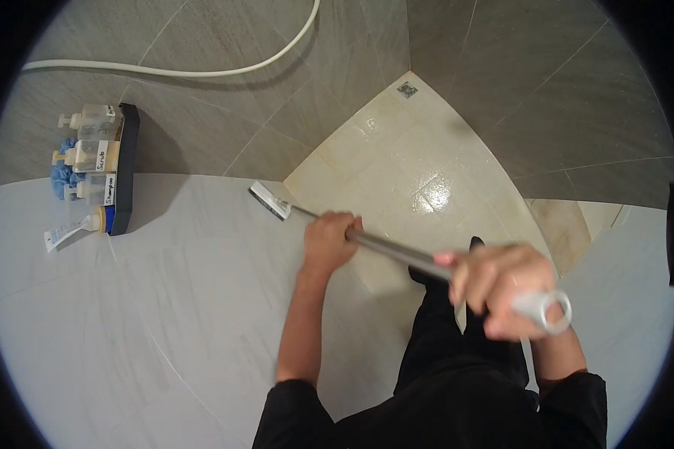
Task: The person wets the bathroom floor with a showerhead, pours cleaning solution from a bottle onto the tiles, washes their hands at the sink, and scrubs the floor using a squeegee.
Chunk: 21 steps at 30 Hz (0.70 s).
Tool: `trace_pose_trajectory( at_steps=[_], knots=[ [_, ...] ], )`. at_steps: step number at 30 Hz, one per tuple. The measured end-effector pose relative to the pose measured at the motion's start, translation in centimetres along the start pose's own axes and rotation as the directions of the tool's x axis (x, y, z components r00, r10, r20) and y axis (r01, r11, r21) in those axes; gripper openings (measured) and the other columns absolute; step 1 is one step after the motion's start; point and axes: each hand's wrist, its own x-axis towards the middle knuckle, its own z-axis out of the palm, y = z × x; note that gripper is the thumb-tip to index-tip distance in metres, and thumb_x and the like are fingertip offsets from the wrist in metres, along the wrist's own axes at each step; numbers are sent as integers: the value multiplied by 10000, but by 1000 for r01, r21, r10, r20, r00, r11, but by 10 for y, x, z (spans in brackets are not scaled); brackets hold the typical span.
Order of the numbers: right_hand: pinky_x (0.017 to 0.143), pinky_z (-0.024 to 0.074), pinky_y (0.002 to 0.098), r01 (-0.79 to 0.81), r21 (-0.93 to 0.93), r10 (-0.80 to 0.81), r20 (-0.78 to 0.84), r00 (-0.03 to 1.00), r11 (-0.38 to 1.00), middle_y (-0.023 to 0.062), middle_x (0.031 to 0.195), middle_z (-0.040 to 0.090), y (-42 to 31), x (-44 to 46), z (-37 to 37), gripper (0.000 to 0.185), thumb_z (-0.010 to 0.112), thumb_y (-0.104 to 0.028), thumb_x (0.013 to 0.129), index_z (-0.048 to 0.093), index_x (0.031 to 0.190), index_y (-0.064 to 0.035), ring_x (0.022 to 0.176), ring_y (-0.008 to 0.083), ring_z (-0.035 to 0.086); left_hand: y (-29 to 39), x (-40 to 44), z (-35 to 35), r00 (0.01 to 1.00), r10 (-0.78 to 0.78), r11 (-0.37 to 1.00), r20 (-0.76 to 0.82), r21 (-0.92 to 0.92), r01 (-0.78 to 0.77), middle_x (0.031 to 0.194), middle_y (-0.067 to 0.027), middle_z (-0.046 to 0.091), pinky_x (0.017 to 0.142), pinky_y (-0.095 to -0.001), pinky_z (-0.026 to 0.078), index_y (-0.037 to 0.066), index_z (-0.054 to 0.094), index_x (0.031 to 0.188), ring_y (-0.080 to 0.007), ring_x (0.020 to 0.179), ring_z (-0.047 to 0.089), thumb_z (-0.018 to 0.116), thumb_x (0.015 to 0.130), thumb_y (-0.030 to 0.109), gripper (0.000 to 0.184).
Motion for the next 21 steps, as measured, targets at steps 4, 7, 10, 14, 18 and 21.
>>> trace_pose_trajectory(
  at_steps=[4, 7, 10, 14, 18, 21],
  knots=[
    [1003, 421, 462, -31, 53, 34, -64, 997, 998, 32, 737, 558, 102, 16, -22, 241, 693, -71, 812, 484, 691, -86, 864, 234, 607, -71, 39, 43, 1000, 21, 1000, 18, -16, -21, 739, -119, 639, 623, -447, 480, 71, 589, 685, -332, 742, 620, 627, 839, 146, 176],
    [1001, 415, 430, -116, 44, 119, -79, 990, 992, 28, 750, 557, 169, 24, -15, 234, 682, -84, 822, 471, 722, -73, 868, 224, 583, -123, 43, 77, 983, -83, 996, 166, 39, 77, 788, -122, 652, 641, -437, 479, 55, 588, 723, -325, 774, 635, 591, 861, 92, 142],
    [967, 431, 404, -213, -17, 211, -85, 974, 977, 25, 781, 569, 212, 30, 6, 224, 679, -72, 819, 469, 740, -77, 961, 240, 578, -171, 30, 111, 969, -178, 974, 169, -109, 198, 670, -149, 566, 590, -409, 435, 18, 530, 706, -333, 604, 494, 685, 868, 227, 307],
    [788, 450, 312, -402, -118, 392, -97, 915, 908, 4, 772, 563, 226, 23, 19, 170, 657, -74, 807, 491, 773, -63, 788, 159, 532, -188, 12, 136, 930, -278, 895, 239, -287, 341, 819, -133, 645, 674, -418, 478, 21, 549, 744, -335, 824, 642, 571, 910, 104, 188],
    [750, 436, 304, -224, -85, 223, -25, 975, 971, 11, 824, 552, 219, -5, 14, 185, 648, -26, 813, 473, 763, -57, 807, 150, 526, -170, -13, 156, 958, -251, 947, 139, -169, 273, 804, -158, 618, 674, -433, 463, 19, 540, 744, -366, 780, 612, 602, 909, 162, 227],
    [912, 453, 404, -274, -3, 274, -1, 962, 962, 44, 818, 559, 196, -22, 5, 220, 655, 14, 806, 461, 751, -74, 921, 225, 567, -140, -27, 167, 947, -291, 916, 138, -245, 318, 821, -168, 614, 694, -451, 462, 14, 537, 754, -382, 785, 596, 619, 904, 208, 258]
  ],
)
